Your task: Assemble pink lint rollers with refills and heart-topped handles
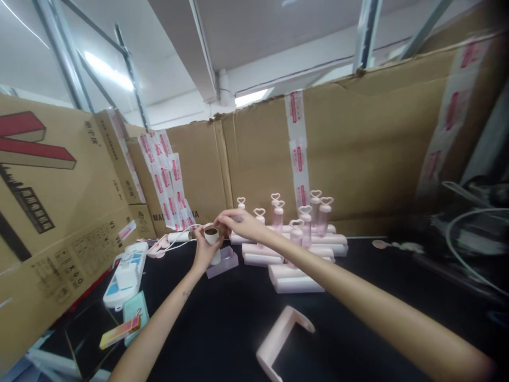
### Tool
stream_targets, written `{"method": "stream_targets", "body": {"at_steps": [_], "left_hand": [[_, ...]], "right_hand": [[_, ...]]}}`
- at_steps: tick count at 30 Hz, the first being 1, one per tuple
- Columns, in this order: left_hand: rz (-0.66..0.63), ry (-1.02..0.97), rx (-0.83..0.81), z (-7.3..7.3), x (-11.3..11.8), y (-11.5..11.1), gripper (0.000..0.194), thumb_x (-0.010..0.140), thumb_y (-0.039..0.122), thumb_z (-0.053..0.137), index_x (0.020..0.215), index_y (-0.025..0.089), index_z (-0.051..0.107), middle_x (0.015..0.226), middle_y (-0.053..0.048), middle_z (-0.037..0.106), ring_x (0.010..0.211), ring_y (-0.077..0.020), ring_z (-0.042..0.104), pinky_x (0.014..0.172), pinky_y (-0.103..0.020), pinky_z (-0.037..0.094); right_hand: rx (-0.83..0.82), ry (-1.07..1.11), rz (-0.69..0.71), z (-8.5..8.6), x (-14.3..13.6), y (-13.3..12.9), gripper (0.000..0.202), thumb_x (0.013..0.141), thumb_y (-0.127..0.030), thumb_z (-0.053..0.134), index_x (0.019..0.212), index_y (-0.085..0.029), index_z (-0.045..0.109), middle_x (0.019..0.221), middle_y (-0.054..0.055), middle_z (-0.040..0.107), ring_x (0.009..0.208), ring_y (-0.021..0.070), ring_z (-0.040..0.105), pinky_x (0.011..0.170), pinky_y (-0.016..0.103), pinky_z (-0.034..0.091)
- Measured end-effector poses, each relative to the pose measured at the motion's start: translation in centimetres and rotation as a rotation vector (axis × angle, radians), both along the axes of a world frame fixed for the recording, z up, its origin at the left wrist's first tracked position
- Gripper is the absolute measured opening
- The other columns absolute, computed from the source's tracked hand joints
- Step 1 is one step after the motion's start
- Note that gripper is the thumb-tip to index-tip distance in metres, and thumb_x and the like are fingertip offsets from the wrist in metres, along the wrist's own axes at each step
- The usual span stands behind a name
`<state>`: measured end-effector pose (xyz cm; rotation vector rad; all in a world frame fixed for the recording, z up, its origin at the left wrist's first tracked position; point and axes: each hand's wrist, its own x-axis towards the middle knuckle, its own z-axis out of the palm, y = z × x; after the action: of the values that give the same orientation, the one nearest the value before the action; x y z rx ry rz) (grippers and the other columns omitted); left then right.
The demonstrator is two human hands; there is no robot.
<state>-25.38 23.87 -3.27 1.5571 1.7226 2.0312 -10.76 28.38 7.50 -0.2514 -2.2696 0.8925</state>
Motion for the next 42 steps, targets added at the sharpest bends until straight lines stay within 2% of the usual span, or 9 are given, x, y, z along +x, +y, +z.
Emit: {"method": "stream_targets", "body": {"at_steps": [4,7,13,19,24,27,34,38,42], "left_hand": [[0.045,0.058,0.013,-0.5,-0.2,0.1,0.058,0.069,0.023,0.064,0.111,0.019,0.024,0.108,-0.010,0.048,0.099,-0.0194,0.056,0.089,-0.035,0.040],[0.067,0.130,0.002,-0.4,-0.3,0.0,0.051,0.073,0.023,0.060,0.109,0.019,0.025,0.105,-0.009,0.049,0.097,-0.0191,0.057,0.088,-0.035,0.041],[0.134,0.335,-0.060,-0.2,-0.9,-0.4,0.047,0.075,0.024,0.057,0.109,0.018,0.026,0.104,-0.011,0.052,0.098,-0.0231,0.057,0.081,-0.036,0.044],[0.233,0.576,-0.146,-0.8,-1.6,-0.5,0.044,0.073,0.011,0.054,0.112,0.018,0.036,0.104,-0.012,0.054,0.102,-0.0279,0.053,0.084,-0.043,0.042],[0.251,0.723,-0.165,-0.9,-2.0,-0.5,0.036,0.074,0.005,0.047,0.108,0.016,0.045,0.099,-0.012,0.055,0.096,-0.0263,0.053,0.085,-0.043,0.042],[0.244,0.769,-0.159,-0.7,-2.5,-0.7,0.036,0.074,0.001,0.042,0.106,0.017,0.047,0.101,-0.012,0.056,0.094,-0.0252,0.052,0.086,-0.043,0.041],[0.280,0.662,-0.109,0.4,-4.3,-1.8,0.034,0.073,0.006,0.050,0.105,0.016,0.045,0.106,-0.014,0.054,0.103,-0.0272,0.051,0.090,-0.045,0.039],[0.261,0.495,-0.036,1.4,-3.7,-1.5,0.039,0.073,0.015,0.057,0.107,0.016,0.038,0.104,-0.013,0.052,0.103,-0.0265,0.053,0.089,-0.042,0.040],[0.131,0.329,0.039,2.3,-1.8,-0.3,0.043,0.071,0.023,0.063,0.104,0.018,0.034,0.096,-0.007,0.054,0.091,-0.0203,0.058,0.083,-0.035,0.044]], "right_hand": [[-0.122,0.055,-0.081,2.4,-1.3,0.1,0.009,0.081,-0.021,0.042,0.082,-0.018,0.051,0.046,-0.006,0.051,0.040,0.0082,0.048,0.043,0.018,0.039],[-0.104,0.036,-0.064,2.7,-1.8,-0.1,0.010,0.082,-0.024,0.044,0.073,-0.019,0.044,0.044,-0.007,0.050,0.037,0.0072,0.046,0.041,0.017,0.037],[-0.019,-0.015,-0.017,0.4,-1.6,-0.5,0.013,0.079,-0.028,0.049,0.070,-0.019,0.047,0.048,-0.005,0.053,0.044,0.0094,0.050,0.045,0.019,0.037],[0.002,-0.043,-0.059,-1.5,-0.3,0.3,0.013,0.080,-0.027,0.047,0.070,-0.019,0.046,0.047,-0.006,0.052,0.042,0.0091,0.049,0.044,0.019,0.036],[-0.086,0.015,-0.038,-2.3,0.0,0.4,0.017,0.083,-0.034,0.043,0.073,-0.020,0.044,0.051,-0.006,0.054,0.041,0.0087,0.049,0.042,0.019,0.038],[-0.167,0.052,-0.033,-2.8,-0.3,0.3,0.016,0.080,-0.031,0.045,0.070,-0.020,0.043,0.049,-0.006,0.054,0.040,0.0085,0.049,0.041,0.019,0.037],[-0.231,0.096,-0.094,-3.3,-0.6,0.6,0.016,0.080,-0.029,0.046,0.069,-0.021,0.039,0.044,-0.007,0.052,0.035,0.0082,0.047,0.038,0.018,0.036],[-0.219,0.226,-0.135,-1.4,-1.3,0.9,0.027,0.084,-0.045,0.042,0.074,-0.022,0.034,0.042,-0.008,0.051,0.032,0.0092,0.046,0.036,0.019,0.033],[0.004,0.205,-0.255,0.7,-3.0,1.1,0.043,0.081,-0.062,0.038,0.072,-0.021,0.039,0.047,-0.005,0.051,0.042,0.0114,0.051,0.044,0.021,0.036]]}}
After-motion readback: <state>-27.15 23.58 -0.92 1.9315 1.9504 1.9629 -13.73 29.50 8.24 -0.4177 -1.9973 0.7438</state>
